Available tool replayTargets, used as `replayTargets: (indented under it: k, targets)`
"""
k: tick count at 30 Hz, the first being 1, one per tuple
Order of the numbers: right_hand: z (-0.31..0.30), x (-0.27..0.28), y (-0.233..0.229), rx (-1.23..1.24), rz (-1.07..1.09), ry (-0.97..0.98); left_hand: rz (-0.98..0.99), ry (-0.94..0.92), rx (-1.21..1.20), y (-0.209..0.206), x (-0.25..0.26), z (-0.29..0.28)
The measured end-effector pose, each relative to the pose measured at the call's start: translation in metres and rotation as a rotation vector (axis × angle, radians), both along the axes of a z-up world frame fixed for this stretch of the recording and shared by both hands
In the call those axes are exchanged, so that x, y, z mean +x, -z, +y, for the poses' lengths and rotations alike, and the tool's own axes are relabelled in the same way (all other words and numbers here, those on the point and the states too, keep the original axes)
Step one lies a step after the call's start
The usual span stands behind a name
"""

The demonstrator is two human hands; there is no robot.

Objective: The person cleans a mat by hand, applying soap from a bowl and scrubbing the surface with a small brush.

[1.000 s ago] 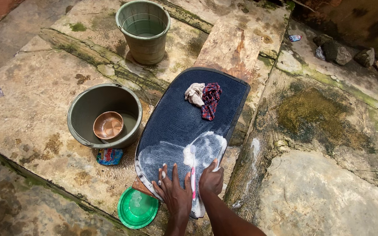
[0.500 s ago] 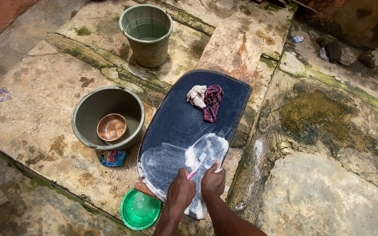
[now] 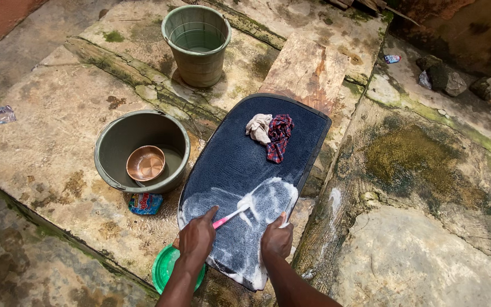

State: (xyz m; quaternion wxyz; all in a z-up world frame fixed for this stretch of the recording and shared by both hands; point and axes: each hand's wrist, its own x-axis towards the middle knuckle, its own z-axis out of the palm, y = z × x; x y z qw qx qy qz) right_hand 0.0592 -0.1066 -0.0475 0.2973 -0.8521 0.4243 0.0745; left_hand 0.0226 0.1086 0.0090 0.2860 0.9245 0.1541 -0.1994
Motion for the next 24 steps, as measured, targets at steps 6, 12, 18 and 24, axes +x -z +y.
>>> replayTargets:
  k: [6, 12, 18, 24]
  targets:
    - [-0.002, 0.002, 0.005, 0.029, 0.040, 0.017, 0.079, -0.178, -0.043, -0.030, -0.007, 0.002]
    - [-0.003, -0.001, 0.011, 0.015, 0.052, 0.016, -0.022, -0.039, -0.131, 0.007, -0.047, -0.065]
    - [-0.001, 0.002, 0.001, 0.052, 0.072, 0.032, -0.070, 0.053, 0.055, 0.024, -0.001, -0.026]
    - [-0.004, 0.003, -0.002, 0.096, 0.083, 0.039, -0.042, -0.089, 0.001, -0.009, 0.011, -0.030]
